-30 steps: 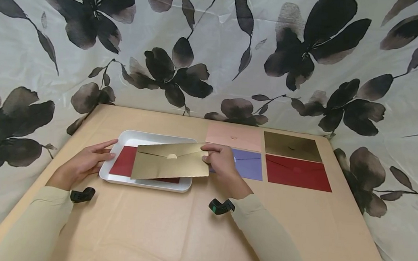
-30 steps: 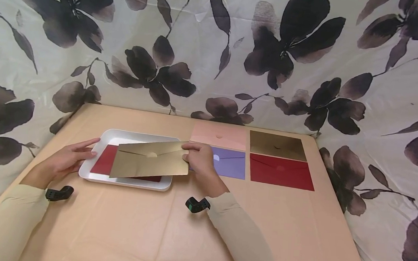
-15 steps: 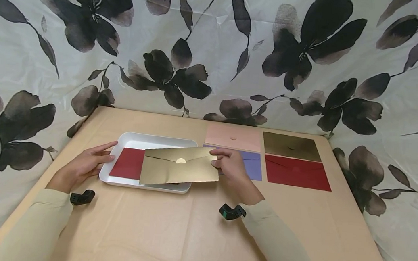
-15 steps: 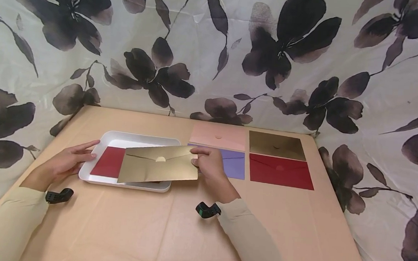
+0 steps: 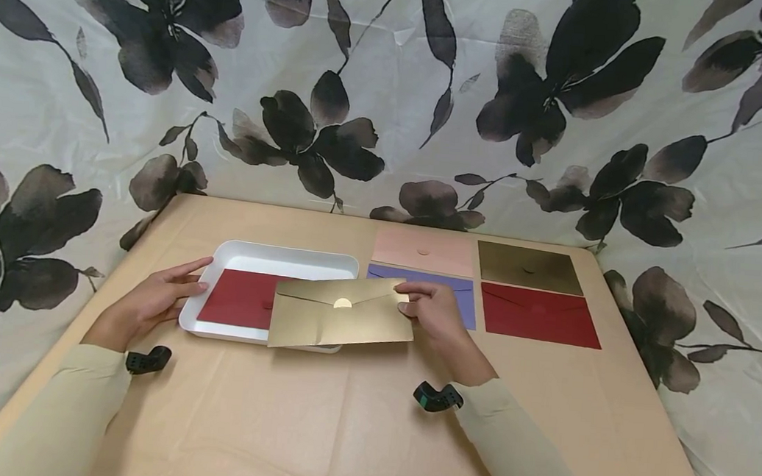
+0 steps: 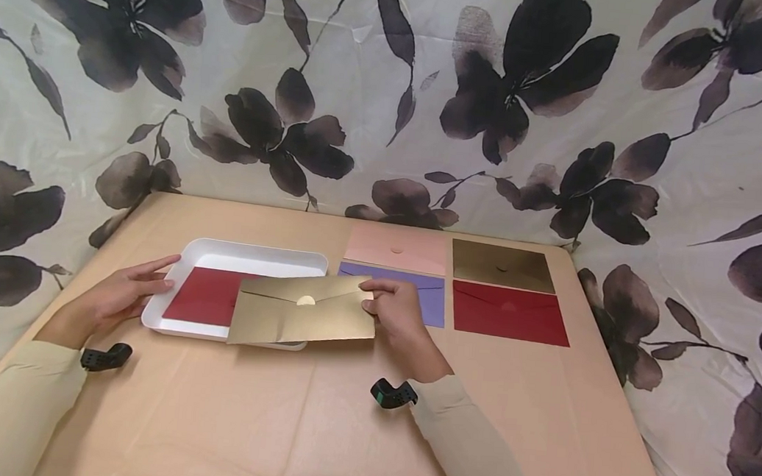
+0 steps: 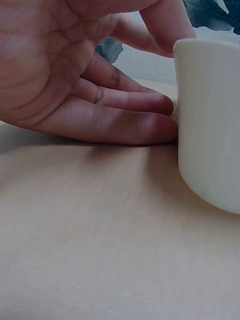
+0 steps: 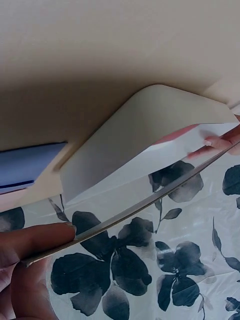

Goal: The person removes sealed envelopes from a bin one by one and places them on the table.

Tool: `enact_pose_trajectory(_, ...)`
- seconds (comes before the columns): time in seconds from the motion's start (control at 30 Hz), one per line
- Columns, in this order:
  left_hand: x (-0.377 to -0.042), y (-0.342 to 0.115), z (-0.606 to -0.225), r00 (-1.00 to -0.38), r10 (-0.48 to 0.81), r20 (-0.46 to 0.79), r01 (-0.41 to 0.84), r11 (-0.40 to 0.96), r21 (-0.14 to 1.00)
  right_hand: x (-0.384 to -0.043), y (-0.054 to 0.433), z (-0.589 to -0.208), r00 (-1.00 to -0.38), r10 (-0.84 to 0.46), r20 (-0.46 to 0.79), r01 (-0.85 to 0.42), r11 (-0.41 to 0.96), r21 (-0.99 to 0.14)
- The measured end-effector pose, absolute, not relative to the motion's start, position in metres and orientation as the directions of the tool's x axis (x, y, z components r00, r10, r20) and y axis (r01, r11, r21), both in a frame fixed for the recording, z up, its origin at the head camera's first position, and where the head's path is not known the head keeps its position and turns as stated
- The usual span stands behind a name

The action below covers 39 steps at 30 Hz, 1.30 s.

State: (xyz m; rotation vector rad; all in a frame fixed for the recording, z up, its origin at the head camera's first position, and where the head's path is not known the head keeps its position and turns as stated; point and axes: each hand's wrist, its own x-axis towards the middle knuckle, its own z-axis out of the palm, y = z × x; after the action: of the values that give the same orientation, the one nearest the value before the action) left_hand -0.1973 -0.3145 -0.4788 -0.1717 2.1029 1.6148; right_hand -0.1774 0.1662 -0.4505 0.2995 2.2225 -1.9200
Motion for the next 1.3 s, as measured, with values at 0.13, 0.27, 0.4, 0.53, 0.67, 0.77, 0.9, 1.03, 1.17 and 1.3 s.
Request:
enact_pose_trajectory(0.13, -0.197, -0.315, -0.479, -0.877, 0.187, -0.443, -0.381, 0.291, 0.877, -0.176, 0.171, -0.451, -0.962, 0.029, -0.272, 0.273, 0.148, -0.951)
enact_pose_trajectory(0.27, -0.197, -0.315, -0.479, -0.877, 0.186, -0.442, -0.379, 0.295, 0.877, -0.176, 0.177, -0.452, -0.958, 0.025, -0.285, 0.285, 0.142, -0.948)
enact_pose_trajectory(0.4, -0.197, -0.314, -0.479, -0.879, 0.188, -0.438, -0.377, 0.289, 0.880, -0.175, 0.182, -0.453, -0.953, 0.027, -0.301, 0.301, 0.135, -0.944)
enact_pose_trajectory(0.53, -0.197, -0.314, -0.479, -0.880, 0.193, -0.434, -0.375, 0.279, 0.884, -0.173, 0.187, -0.453, -0.952, 0.026, -0.306, 0.307, 0.133, -0.942)
enact_pose_trajectory(0.67, -0.197, -0.314, -0.479, -0.879, 0.197, -0.435, -0.376, 0.276, 0.885, -0.172, 0.191, -0.453, -0.951, 0.022, -0.310, 0.310, 0.130, -0.942)
enact_pose_trajectory(0.77, -0.197, -0.314, -0.479, -0.880, 0.197, -0.433, -0.374, 0.277, 0.885, -0.172, 0.194, -0.454, -0.950, 0.026, -0.312, 0.313, 0.136, -0.940)
enact_pose_trajectory(0.9, -0.197, -0.314, -0.479, -0.881, 0.192, -0.433, -0.373, 0.282, 0.884, -0.172, 0.198, -0.456, -0.949, 0.031, -0.314, 0.315, 0.155, -0.936)
enact_pose_trajectory(1.03, -0.196, -0.314, -0.479, -0.881, 0.190, -0.432, -0.372, 0.283, 0.884, -0.171, 0.202, -0.457, -0.950, 0.027, -0.311, 0.312, 0.153, -0.938)
enact_pose_trajectory(1.17, -0.196, -0.314, -0.479, -0.882, 0.191, -0.430, -0.369, 0.286, 0.884, -0.169, 0.206, -0.457, -0.951, 0.024, -0.309, 0.309, 0.139, -0.941)
enact_pose_trajectory(1.3, -0.196, -0.314, -0.479, -0.880, 0.190, -0.434, -0.372, 0.291, 0.881, -0.168, 0.209, -0.457, -0.949, 0.025, -0.313, 0.314, 0.132, -0.940)
